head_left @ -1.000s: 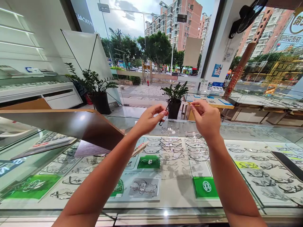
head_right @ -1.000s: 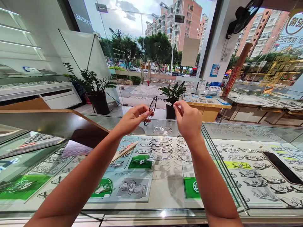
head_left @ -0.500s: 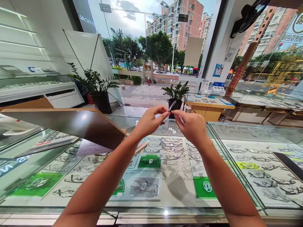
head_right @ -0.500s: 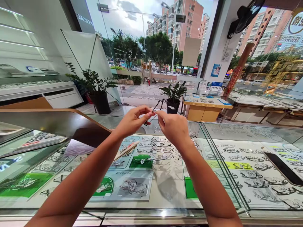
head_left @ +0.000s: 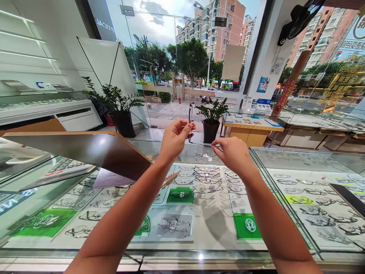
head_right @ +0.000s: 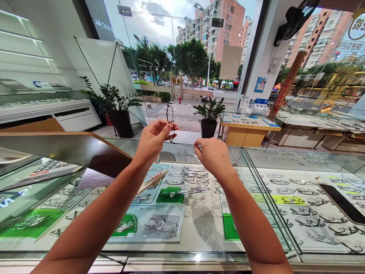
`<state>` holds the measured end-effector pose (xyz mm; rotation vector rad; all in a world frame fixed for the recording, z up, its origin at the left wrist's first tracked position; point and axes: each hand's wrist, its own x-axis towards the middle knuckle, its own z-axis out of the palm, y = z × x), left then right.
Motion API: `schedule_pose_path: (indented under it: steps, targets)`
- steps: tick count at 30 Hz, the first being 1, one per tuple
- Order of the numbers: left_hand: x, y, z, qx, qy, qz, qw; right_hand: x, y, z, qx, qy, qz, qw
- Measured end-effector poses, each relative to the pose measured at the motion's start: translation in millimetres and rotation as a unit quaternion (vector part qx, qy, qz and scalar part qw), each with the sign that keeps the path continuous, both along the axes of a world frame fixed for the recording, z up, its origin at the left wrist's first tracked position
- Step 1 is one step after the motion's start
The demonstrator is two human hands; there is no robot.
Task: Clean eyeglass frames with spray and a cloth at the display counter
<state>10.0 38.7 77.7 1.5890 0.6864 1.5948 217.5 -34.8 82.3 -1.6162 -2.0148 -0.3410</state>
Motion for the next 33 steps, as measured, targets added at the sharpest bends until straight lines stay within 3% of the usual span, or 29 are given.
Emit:
schedule_pose_path:
  steps: [5,8,13,18,20,22,26,30,33]
  targets:
    - [5.3,-1.2,-5.3,0.026,0.039,0.006,0.999,-0.8,0.4,0.7,-0.011,0.098,0.042,0.994]
    - [10.0,-3.8,-8.9,0.050,0.058,-0.001,0.997,-5.6,4.3,-2.0,0.009,0.189,0.113,0.975]
    - [18.3,-11.7,-11.4,0.025,0.070,-0.041,0.996,-17.1,14.9,-13.3,0.022,0.228,0.228,0.946]
    - [17.8,-16.8,-6.8,-0.004,0.085,-0.085,0.993,-22.0,11.7,-11.6,0.019,0.256,0.229,0.939]
    - [11.0,-16.5,-1.4,0.025,0.108,-0.041,0.993,-19.2,7.8,-7.5,0.021,0.263,0.222,0.939]
    - [-0.9,-13.0,4.8,0.076,0.143,0.053,0.985,-14.4,4.0,-3.2,0.031,0.272,0.211,0.938]
    - [-31.3,8.7,6.4,0.124,0.302,0.226,0.918,-5.8,-3.1,3.9,0.042,0.277,0.175,0.944]
    - [-50.2,42.0,-16.7,-0.048,0.489,0.335,0.804,-3.5,-8.3,7.6,0.044,0.275,0.172,0.945]
    - [-56.0,63.6,-38.3,-0.160,0.573,0.337,0.730,-3.7,-9.9,8.2,0.046,0.273,0.179,0.944]
